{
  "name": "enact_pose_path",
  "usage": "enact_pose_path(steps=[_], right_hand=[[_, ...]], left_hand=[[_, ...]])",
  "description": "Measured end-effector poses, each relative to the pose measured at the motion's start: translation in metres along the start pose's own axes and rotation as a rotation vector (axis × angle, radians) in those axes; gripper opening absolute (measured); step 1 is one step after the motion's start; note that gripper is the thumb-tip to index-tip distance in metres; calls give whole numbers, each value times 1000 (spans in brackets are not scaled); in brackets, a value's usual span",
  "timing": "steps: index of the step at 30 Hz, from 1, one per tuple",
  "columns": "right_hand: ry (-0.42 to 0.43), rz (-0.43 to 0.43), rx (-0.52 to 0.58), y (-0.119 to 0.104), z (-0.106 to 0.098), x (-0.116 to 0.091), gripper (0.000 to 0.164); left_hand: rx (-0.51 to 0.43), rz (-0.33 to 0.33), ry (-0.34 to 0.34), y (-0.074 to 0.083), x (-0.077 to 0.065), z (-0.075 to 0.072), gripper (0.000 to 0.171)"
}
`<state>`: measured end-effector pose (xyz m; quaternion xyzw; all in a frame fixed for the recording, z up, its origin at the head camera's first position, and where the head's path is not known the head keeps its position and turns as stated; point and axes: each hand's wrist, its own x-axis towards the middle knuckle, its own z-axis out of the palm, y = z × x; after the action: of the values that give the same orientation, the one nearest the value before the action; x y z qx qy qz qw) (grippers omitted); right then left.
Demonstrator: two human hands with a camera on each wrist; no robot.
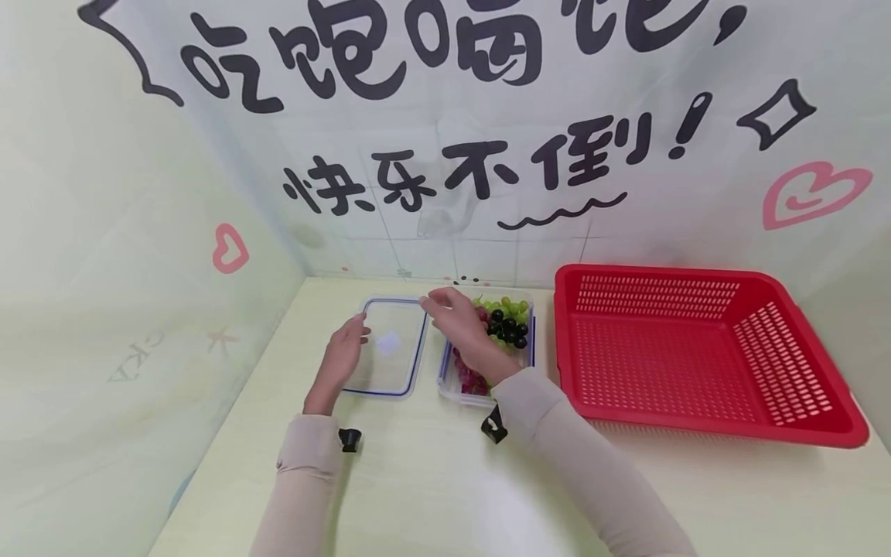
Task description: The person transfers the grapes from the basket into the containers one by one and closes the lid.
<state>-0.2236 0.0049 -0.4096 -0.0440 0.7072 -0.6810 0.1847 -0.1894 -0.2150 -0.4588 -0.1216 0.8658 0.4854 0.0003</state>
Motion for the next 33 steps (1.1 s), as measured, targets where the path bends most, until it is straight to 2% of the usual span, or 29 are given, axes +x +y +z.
enact_pose_path(steps=[7,13,18,26,30,33], right_hand=[[-105,131,212,4,20,0,55],[-70,231,282,14,35,1,64],[-4,280,263,19,47,7,65],[54,305,134,27,62,17,73],[112,324,69,29,66,22,71],[125,340,19,30,68,23,70]], left_hand=[[-73,-104,-8,-9,7,-18,73],[-224,-161,-36,-19,12,-31,81],[-331,-214,-64,-29,13,-32,82],[-394,-274,-44,-38,16,-31,81],[-421,-297,-50,-38,18,-33,81],[-436,-311,-52,-39,20,-33,80]])
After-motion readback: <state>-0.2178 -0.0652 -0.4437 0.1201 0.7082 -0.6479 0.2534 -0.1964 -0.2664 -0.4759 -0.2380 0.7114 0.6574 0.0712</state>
